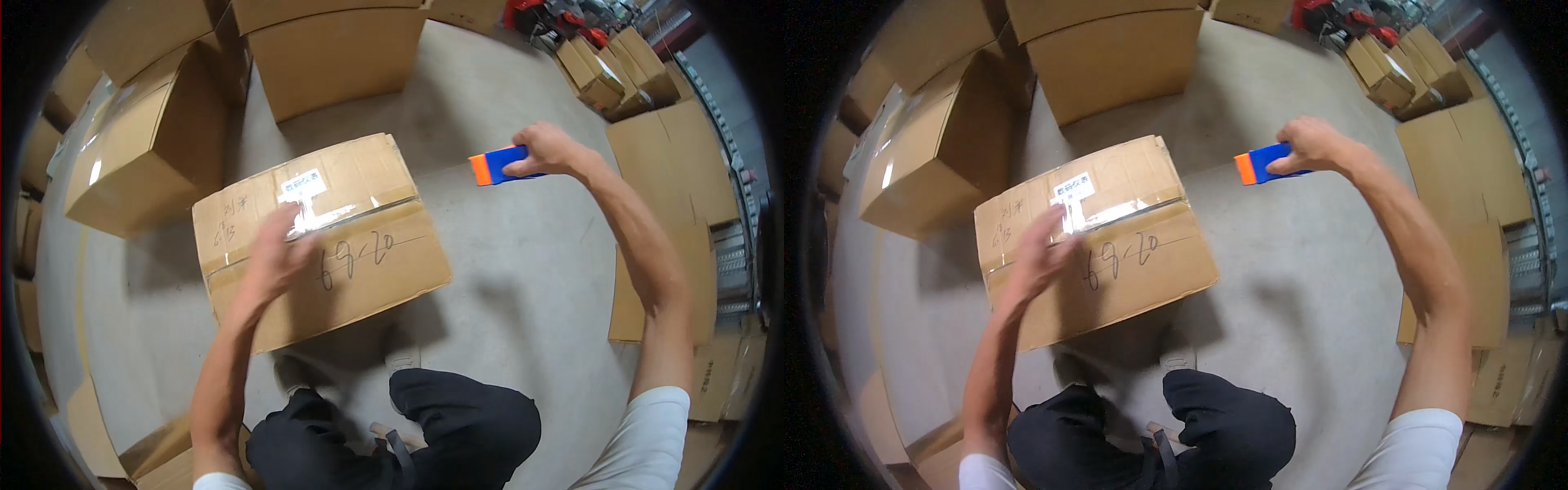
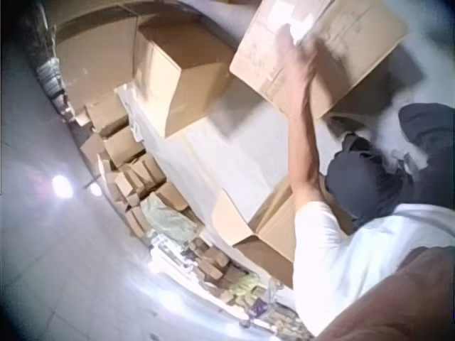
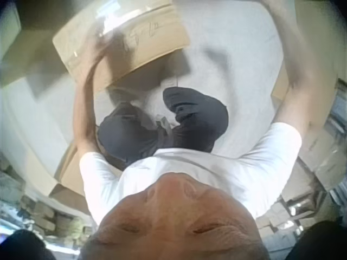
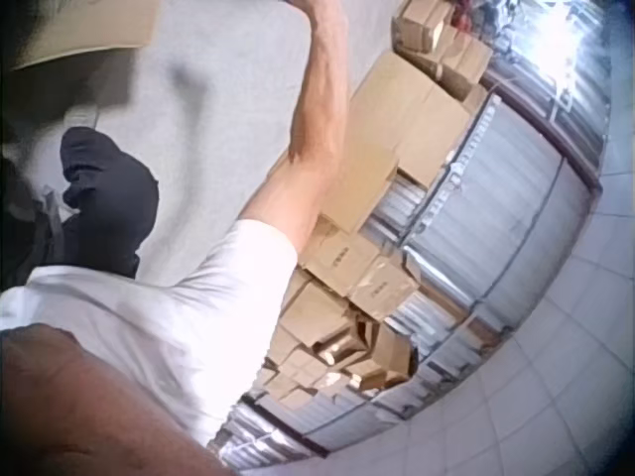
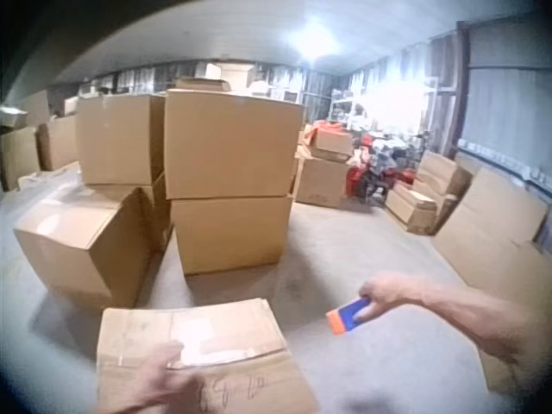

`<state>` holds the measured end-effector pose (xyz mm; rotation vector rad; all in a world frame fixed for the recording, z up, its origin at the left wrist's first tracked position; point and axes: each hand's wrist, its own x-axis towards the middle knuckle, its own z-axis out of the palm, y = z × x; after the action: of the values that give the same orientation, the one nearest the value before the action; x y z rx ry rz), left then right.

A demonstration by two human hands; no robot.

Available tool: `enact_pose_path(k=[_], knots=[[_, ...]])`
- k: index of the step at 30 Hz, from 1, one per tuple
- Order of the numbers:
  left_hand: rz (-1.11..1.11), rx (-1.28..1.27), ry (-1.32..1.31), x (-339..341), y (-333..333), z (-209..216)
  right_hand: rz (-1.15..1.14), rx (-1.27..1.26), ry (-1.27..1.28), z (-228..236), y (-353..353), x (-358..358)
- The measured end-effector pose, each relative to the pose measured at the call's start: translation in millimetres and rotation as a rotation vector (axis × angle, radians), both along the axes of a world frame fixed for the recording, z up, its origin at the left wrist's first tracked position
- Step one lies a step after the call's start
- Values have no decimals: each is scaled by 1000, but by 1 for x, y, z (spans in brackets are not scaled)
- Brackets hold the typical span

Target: The person places white foam sheets into a cardboard box containing black items, then closes the box flaps. They write on the box with a black marker and seal it with clear packing tape using a handheld dispenser.

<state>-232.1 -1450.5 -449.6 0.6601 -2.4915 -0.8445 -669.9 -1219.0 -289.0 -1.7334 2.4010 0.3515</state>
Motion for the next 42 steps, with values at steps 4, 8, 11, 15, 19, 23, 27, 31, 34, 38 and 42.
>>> enact_pose_path(k=[4,8,11,15,19,23,27,31,34,38,42], knots=[[-387,-198,-297,-132,21,-16,-54,35,-98,-29,-10,-6],[-461,-230,-318,-163,31,-48,-71,55,-168,-63,-1,-17],[-581,-292,-274,-167,32,-52,-74,66,-210,-102,-2,-28],[-690,-422,-169,-173,38,-53,54,65,-210,-158,-33,-13],[-671,-330,-170,-207,53,-58,153,18,-114,-245,-66,43],[-625,-406,-330,-227,59,-53,-110,-77,-224,-289,-22,59],[-424,-285,175,-225,53,-75,-580,-398,-214,-248,11,32],[-102,615,255,-212,42,-39,-648,-832,-645,-161,32,68],[-145,1292,121,-190,32,-13,-423,-888,-628,-143,31,112],[-190,1558,77,-158,29,-2,-330,-903,-766,-150,20,141],[-96,1095,-70,-158,9,4,-385,-838,-876,-152,11,151]])
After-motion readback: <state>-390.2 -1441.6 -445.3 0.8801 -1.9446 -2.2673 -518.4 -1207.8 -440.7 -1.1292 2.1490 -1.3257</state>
